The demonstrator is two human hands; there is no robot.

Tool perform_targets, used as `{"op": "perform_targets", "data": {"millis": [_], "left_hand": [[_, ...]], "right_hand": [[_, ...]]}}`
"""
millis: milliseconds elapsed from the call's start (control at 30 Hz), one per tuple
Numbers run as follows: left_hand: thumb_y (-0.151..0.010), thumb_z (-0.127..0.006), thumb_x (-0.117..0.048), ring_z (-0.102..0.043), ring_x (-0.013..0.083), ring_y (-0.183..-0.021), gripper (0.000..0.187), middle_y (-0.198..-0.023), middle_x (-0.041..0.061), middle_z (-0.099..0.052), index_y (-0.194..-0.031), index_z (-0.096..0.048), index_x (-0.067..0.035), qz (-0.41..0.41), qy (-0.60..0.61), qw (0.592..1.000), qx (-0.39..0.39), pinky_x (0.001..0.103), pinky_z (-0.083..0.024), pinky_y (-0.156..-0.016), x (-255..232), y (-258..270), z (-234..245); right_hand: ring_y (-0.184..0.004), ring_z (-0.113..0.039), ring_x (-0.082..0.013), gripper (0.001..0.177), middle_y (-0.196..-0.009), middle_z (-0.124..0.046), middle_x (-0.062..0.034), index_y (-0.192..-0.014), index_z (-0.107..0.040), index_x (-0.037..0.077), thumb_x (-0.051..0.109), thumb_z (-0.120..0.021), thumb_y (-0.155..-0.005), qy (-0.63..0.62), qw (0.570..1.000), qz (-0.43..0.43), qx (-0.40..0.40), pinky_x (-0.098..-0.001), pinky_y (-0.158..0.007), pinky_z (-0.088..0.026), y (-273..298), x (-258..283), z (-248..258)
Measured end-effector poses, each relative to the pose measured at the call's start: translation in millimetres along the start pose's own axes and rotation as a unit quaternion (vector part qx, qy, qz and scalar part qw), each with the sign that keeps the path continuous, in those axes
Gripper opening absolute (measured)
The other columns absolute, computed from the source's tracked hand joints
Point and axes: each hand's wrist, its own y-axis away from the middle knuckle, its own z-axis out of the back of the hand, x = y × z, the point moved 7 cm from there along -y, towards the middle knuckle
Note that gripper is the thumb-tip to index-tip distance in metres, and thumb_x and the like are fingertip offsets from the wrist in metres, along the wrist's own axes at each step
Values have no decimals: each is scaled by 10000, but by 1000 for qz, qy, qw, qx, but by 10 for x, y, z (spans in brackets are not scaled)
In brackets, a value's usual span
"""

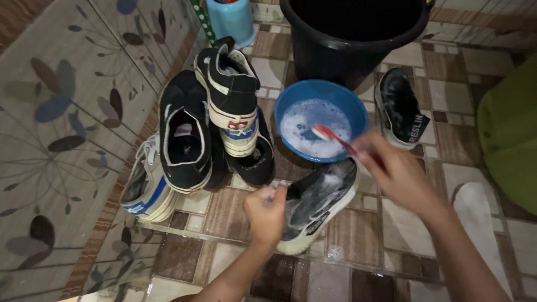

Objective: The person scrubs the soles and uppers of several pairs of shoes and insoles using a toothbrush and soapy water. They dip the brush into a blue bowl of suds and scrub the items on the tiled floor, occasionally rinsing the brush in a black bucket.

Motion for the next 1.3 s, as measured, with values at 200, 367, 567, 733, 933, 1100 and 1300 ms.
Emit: {"op": "perform_targets", "data": {"millis": [200,367,567,733,933,1100,1300], "left_hand": [[-912,-653,-88,-578,298,-632,286,-636,150,-638,-645,-645,14,-206,-92,965,134,431,-447,-590,-497,236,-233],[-803,-649,-83,-567,322,-690,233,-652,156,-616,-599,-591,13,-241,-116,946,186,456,-459,-621,-478,328,-395],[-711,-697,-236,-635,309,-864,197,-760,137,-679,-676,-708,-43,-303,-347,850,254,477,-500,-670,-669,318,-459],[-738,-716,-204,-629,295,-948,160,-844,146,-691,-771,-726,-47,-292,-447,787,310,530,-435,-871,-756,467,-500],[-599,-688,-72,-666,306,-884,255,-783,136,-698,-850,-723,-44,-381,-397,767,330,517,-407,-939,-854,554,-565],[-773,-703,-72,-661,312,-820,119,-792,127,-694,-888,-714,-102,-370,-382,749,394,480,-411,-1023,-817,590,-546],[-753,-691,-133,-692,344,-866,96,-839,143,-705,-800,-772,-110,-204,-209,803,519,509,-516,-776,-920,500,-525]], "right_hand": [[-521,-607,-256,198,-610,-637,-142,-1055,-729,131,275,-674,-931,-43,988,-135,-68,-396,-514,-500,1273,-588,-580],[-664,-711,-339,128,-796,-734,-133,-951,-724,135,232,-702,-870,45,994,3,-97,-432,-594,-543,1412,-580,-804],[-650,-726,-345,149,-895,-764,-122,-978,-735,175,191,-671,-844,62,996,-13,-69,-450,-609,-574,1107,-543,-597],[-625,-740,-321,136,-759,-762,-138,-1014,-702,170,239,-586,-1002,76,971,-227,1,-464,-625,-567,966,-773,-468],[-598,-665,-373,183,-762,-704,-164,-990,-675,116,267,-630,-896,78,977,125,-153,-466,-525,-517,922,-186,-522],[-540,-647,-212,130,-709,-718,-93,-1080,-683,182,264,-598,-1026,64,978,-199,-26,-392,-499,-490,746,-891,-486],[-624,-438,-71,323,-689,-494,-1,-1043,-622,56,175,-828,-825,-213,964,-53,-153,-262,-529,-367,861,-399,-819]]}}
